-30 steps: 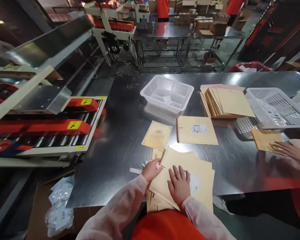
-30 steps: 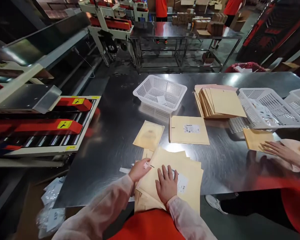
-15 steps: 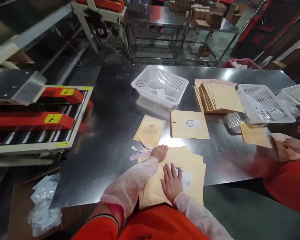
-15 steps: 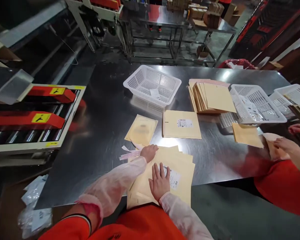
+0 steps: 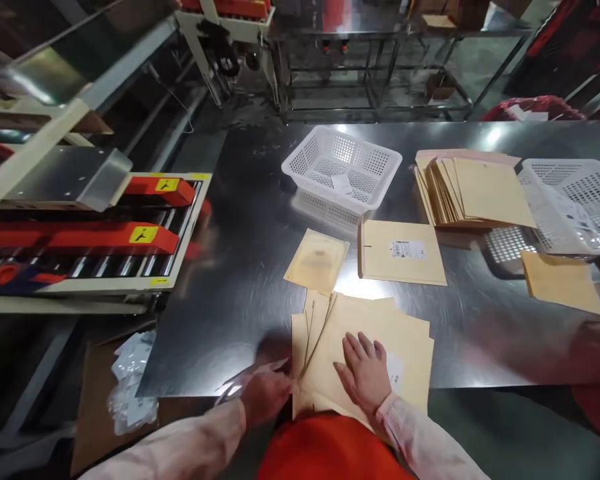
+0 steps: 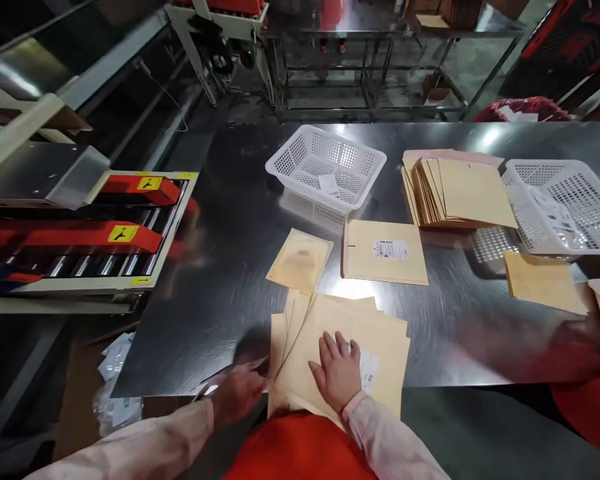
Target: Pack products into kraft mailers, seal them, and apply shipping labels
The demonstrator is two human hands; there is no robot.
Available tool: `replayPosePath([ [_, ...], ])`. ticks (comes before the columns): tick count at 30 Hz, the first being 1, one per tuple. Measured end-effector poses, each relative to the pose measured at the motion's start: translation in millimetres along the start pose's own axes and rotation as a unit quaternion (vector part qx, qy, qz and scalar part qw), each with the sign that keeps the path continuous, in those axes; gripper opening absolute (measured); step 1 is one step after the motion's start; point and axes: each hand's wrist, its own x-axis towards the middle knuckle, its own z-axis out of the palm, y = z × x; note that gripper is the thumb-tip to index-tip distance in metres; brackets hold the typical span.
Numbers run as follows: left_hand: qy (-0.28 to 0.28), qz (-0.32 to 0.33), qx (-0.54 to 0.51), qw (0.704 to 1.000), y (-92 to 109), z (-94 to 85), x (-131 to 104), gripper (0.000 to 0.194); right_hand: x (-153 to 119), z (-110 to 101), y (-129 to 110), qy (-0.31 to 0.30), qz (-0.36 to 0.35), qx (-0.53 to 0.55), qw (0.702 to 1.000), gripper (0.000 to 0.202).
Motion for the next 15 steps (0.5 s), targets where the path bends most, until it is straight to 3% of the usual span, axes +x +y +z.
replayPosePath([
  [3, 0.118, -0.056, 0.049, 0.990, 12, -56.0, 70, 0.037, 60, -40, 32, 0.002, 0.059, 0.064, 0.996, 0.039],
  [5, 0.191, -0.100, 0.055, 0.975, 30, -89.0, 128, 0.040, 118, -65, 56, 0.020, 0.164, 0.047, 0.985, 0.042],
  [7, 0.219, -0.169, 0.053, 0.960, 51, -111.4, 177, 0.051, 173, -82, 78, 0.046, 0.208, 0.026, 0.977, 0.047],
  [9, 0.197, -0.225, 0.051, 0.953, 67, -120.6, 209, 0.069, 214, -89, 92, 0.053, 0.226, 0.010, 0.973, 0.047],
  [11, 0.167, -0.250, 0.052, 0.952, 71, -119.0, 223, 0.084, 238, -88, 101, 0.043, 0.244, -0.006, 0.969, 0.049],
  [13, 0.162, -0.257, 0.031, 0.952, 62, -112.9, 224, 0.089, 247, -82, 105, 0.025, 0.261, -0.020, 0.965, 0.052],
  [15, 0.157, -0.255, -0.008, 0.954, 45, -108.1, 217, 0.080, 249, -79, 109, 0.006, 0.275, -0.032, 0.961, 0.047],
])
